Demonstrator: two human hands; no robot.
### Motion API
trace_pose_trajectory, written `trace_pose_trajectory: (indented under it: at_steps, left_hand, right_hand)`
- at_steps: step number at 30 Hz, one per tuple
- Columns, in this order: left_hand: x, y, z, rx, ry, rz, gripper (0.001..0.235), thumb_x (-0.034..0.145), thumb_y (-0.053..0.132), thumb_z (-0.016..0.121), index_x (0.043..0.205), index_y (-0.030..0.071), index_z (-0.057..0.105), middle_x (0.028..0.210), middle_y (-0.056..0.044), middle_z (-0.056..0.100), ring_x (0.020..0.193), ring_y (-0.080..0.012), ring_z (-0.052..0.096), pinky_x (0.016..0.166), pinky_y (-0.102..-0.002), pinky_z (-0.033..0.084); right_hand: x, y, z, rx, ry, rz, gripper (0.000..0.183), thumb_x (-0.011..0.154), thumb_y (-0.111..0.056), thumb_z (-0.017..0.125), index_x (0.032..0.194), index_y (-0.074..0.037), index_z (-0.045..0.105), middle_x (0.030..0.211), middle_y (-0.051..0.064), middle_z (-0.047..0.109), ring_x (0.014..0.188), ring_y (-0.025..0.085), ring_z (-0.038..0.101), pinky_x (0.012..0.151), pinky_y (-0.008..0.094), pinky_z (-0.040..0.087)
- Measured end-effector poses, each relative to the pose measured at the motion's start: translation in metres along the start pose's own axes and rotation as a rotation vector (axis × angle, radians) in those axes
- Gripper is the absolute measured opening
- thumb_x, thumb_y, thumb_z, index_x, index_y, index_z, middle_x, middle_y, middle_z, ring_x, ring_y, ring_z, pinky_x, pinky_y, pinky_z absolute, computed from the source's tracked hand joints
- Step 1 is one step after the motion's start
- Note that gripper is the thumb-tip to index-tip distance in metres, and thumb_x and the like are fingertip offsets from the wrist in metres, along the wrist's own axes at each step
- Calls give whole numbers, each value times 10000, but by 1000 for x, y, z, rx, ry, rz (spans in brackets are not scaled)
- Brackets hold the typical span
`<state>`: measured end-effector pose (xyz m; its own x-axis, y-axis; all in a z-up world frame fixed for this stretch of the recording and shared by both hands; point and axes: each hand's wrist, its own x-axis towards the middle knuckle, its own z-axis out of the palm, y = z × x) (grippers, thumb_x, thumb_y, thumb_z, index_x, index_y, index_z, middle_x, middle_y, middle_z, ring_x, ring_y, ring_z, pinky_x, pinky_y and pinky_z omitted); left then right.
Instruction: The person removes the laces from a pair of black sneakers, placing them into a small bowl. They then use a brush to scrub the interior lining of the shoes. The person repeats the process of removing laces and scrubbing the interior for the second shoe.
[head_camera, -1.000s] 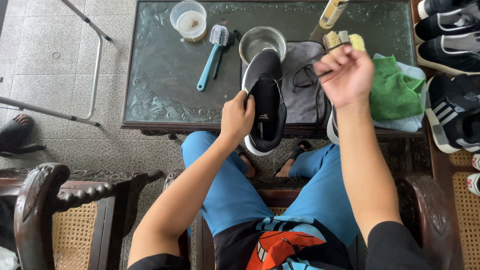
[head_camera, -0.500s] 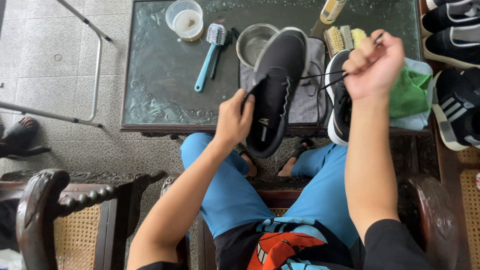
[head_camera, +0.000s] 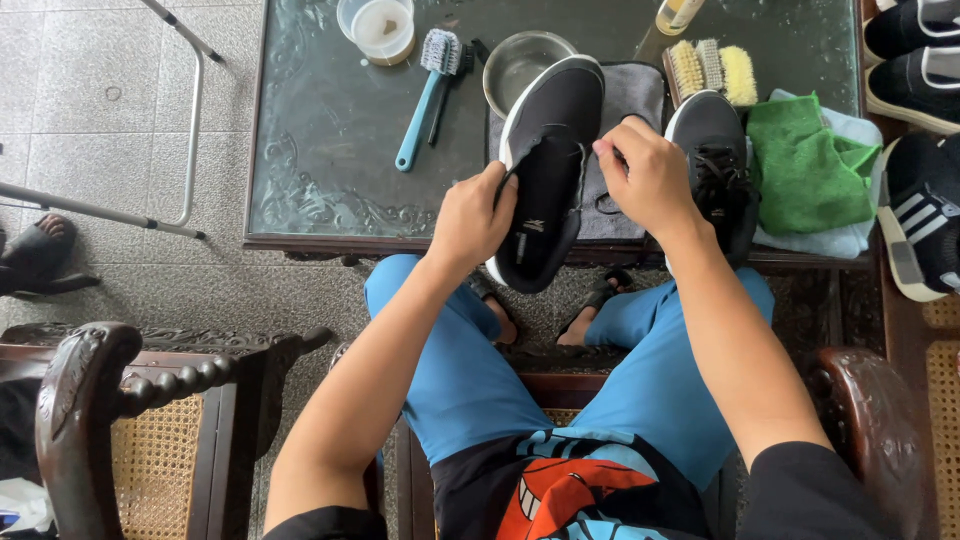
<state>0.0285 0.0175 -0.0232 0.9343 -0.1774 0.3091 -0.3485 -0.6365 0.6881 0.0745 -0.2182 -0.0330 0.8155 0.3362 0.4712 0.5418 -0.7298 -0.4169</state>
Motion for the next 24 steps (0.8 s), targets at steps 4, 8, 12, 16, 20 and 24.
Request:
trace_pose_trajectory:
  at_steps: [4, 8, 12, 16, 20, 24]
  left_hand:
    - [1, -3, 13, 26, -34, -62, 257, 930, 280, 447, 767, 82, 447, 568, -190, 510, 619, -454, 577, 474, -493, 438]
    - [-1, -20, 24, 24, -74, -188, 255, 907, 291, 446, 757, 86, 456, 549, -172, 532, 570, -434, 590, 487, -477, 455]
    - [-6, -37, 28, 5, -99, -223, 251, 896, 262, 448, 714, 89, 463, 514, -150, 533, 517, -401, 599, 459, -430, 473]
    - [1, -43, 20, 20, -167, -306, 267, 868, 285, 462, 729, 62, 511, 569, -189, 563, 569, -433, 614, 464, -472, 487]
    - [4, -49, -11, -66, -231, -368, 276, 830, 311, 497, 785, 55, 587, 681, -221, 611, 730, -450, 620, 583, -527, 492]
    - [2, -31, -75, -223, -331, -595, 238, 831, 217, 481, 782, 36, 628, 631, -238, 606, 420, -271, 619, 325, -266, 550]
  right_hand:
    - [7, 5, 19, 22, 35, -6, 211, 1009, -159, 489, 825, -59, 510, 742, 77, 434, 681, 343, 554, 545, 398, 439]
    - [19, -21, 30, 844, 164, 481, 145, 912, -159, 444, 807, -78, 502, 746, 55, 497, 633, 208, 488, 552, 274, 357]
    - [14, -4, 23, 1514, 182, 886, 245, 936, -313, 422, 729, -208, 342, 574, -62, 277, 535, 77, 343, 468, 203, 256]
    - [9, -15, 11, 1326, 176, 833, 285, 988, -284, 419, 728, -202, 337, 535, -90, 136, 455, 33, 196, 421, 160, 179]
    - [-8, -31, 8, 1067, 76, 863, 314, 1001, -239, 471, 715, -179, 358, 521, -81, 203, 440, 20, 228, 398, 146, 186]
    - [-25, -16, 9, 854, 24, 920, 233, 975, -202, 540, 760, -152, 463, 527, -78, 269, 421, -1, 270, 362, 139, 222]
